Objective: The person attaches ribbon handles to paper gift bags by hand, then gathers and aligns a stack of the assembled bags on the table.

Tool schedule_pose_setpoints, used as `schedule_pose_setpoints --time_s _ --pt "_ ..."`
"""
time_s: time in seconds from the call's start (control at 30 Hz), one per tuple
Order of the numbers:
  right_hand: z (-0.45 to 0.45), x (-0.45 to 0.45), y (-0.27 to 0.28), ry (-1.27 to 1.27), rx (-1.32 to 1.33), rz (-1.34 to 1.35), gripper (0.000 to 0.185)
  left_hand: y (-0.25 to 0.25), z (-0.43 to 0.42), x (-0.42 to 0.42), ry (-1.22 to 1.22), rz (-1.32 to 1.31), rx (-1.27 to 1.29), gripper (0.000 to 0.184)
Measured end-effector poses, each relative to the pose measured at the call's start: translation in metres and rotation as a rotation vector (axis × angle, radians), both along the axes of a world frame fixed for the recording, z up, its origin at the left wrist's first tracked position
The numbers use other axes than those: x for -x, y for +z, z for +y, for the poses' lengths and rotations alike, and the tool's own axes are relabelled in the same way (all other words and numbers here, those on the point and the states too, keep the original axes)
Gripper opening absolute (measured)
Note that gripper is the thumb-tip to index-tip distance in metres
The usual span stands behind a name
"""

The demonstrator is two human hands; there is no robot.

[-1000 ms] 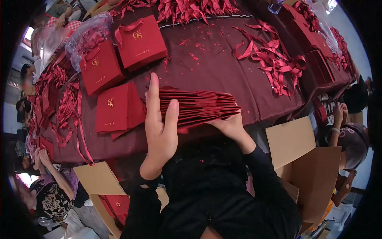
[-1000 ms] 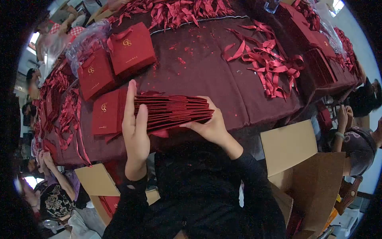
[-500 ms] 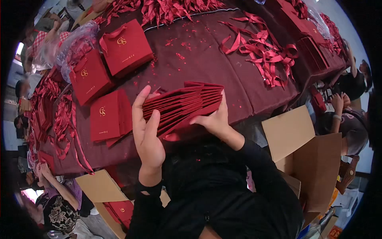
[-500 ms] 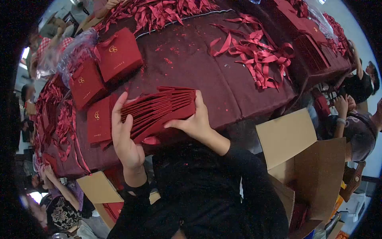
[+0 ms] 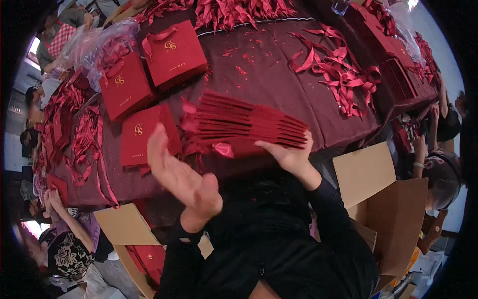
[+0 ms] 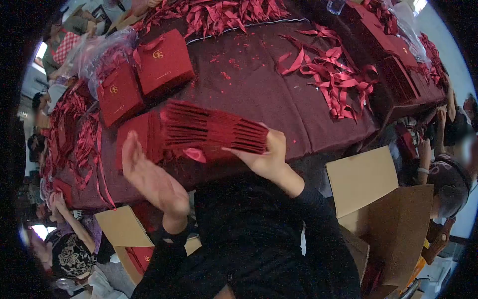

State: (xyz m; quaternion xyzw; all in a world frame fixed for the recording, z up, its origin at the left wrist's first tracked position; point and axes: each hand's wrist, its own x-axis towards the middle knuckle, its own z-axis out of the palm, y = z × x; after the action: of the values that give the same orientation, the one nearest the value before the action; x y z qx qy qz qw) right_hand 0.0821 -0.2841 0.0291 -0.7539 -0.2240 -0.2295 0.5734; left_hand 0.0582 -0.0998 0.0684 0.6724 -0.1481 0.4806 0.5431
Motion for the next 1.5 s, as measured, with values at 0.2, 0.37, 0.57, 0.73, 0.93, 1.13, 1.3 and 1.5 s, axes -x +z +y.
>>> schedule_pose_setpoints --time_s 0.2,0.37,0.57,0.73,0.93,1.13,1.3,1.5 --pt "0.013 0.022 0.018 -0.055 -0.391 0.12 0.029 -0.053 -0.036 0.053 -0.727 1.069 -0.037 0.025" --pt "0.023 0.041 -0.01 0.041 -0.809 0.16 0.046 -0.085 -0.037 0.06 -0.79 0.87 0.883 0.048" --pt "0.04 0.065 -0.048 0.228 -1.149 0.538 0.058 -0.084 -0.021 0.06 -0.792 0.457 0.791 0.055" --pt "0.027 0.05 -0.033 0.172 -0.896 0.634 0.083 -0.109 0.028 0.049 -0.165 0.439 -0.261 0.058" --pt "-0.007 -0.001 0.014 0.328 -0.258 0.257 0.147 -0.114 0.042 0.028 -0.511 0.489 -0.139 0.051" --pt "0.003 -0.006 -0.028 0.356 -0.419 0.366 0.059 -0.088 0.033 0.009 -0.643 0.574 -0.171 0.047" --pt "0.0 0.005 -0.033 0.24 -0.257 0.246 0.056 -0.096 0.022 0.006 -0.429 0.307 -0.363 0.049" --pt "-0.006 -0.027 0.004 0.35 -0.235 0.891 0.063 -0.04 0.013 -0.015 -0.494 0.991 0.359 0.045"
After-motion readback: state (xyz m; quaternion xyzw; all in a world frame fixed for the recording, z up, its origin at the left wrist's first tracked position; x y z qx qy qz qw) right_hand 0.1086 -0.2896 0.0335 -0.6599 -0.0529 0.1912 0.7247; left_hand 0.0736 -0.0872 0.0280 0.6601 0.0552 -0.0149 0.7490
